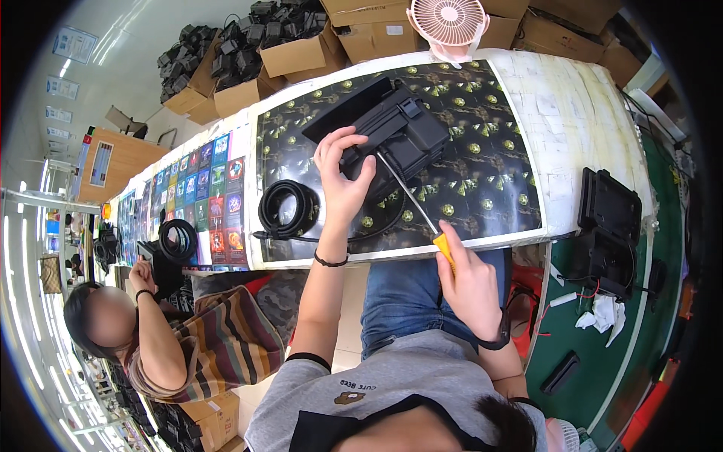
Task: Assembling the internal components and casing of a solar-powered electronic device at a workshop bench.
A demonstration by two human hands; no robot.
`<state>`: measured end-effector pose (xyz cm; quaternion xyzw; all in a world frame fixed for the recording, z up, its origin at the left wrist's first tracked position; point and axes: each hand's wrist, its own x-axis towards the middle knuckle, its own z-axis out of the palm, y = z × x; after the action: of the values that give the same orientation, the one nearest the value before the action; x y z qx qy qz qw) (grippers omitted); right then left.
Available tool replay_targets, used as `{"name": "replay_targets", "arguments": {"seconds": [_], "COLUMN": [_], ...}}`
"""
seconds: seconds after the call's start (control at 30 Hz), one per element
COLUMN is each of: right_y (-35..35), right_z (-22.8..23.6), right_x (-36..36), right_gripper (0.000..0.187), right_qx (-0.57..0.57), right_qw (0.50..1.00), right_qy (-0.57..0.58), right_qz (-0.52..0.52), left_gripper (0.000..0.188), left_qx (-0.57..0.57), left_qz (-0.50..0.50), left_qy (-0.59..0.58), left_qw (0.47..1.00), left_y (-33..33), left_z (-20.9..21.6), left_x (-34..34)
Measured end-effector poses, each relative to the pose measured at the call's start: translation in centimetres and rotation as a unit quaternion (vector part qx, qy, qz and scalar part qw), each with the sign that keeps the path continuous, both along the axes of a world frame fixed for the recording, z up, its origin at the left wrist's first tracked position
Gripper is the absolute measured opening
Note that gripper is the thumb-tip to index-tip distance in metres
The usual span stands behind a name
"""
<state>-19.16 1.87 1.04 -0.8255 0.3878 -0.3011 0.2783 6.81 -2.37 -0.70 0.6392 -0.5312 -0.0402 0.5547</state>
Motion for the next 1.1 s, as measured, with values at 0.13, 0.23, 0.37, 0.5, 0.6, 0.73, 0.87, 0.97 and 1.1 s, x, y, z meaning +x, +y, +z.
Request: {"name": "replay_targets", "arguments": {"seconds": [0.13,0.23,0.37,0.5,0.6,0.73,0.87,0.97,1.1], "right_y": [0.4,0.7,1.5,2.0,1.4,0.7,0.8,1.8,1.7], "right_z": [0.2,-1.2,-1.5,0.5,0.8,0.6,1.0,0.5,0.5], "right_x": [0.6,0.8,1.5,1.6,1.2,0.6,0.8,1.6,1.7], "right_gripper": [0.053,0.055,0.055,0.058,0.063,0.067,0.059,0.054,0.051], "right_qx": [-0.055,-0.079,-0.061,-0.074,-0.151,-0.209,-0.189,-0.142,-0.135], "right_qw": [0.989,0.99,0.993,0.975,0.958,0.951,0.955,0.963,0.965], "right_qy": [0.134,0.118,0.095,0.203,0.236,0.22,0.224,0.223,0.219], "right_qz": [-0.012,-0.025,-0.032,-0.055,-0.059,-0.06,-0.051,-0.046,-0.041], "left_gripper": [0.031,0.03,0.03,0.029,0.029,0.029,0.029,0.028,0.027], "left_qx": [-0.007,-0.008,-0.014,-0.017,-0.015,-0.015,-0.014,0.001,0.005], "left_qz": [-0.001,0.002,-0.008,-0.013,-0.013,-0.012,-0.011,-0.018,0.009], "left_qy": [-0.028,-0.036,-0.034,-0.035,-0.031,-0.03,-0.032,-0.042,-0.031], "left_qw": [1.0,0.999,0.999,0.999,0.999,0.999,0.999,0.999,0.999], "left_y": [-0.2,-0.3,-0.3,-0.4,-0.4,-0.2,-0.3,-0.1,0.1], "left_z": [-0.2,-0.1,-0.2,-0.2,-0.2,-0.2,-0.1,-0.1,-0.3], "left_x": [0.2,0.0,0.2,0.3,0.3,0.5,0.4,0.3,0.2]}}
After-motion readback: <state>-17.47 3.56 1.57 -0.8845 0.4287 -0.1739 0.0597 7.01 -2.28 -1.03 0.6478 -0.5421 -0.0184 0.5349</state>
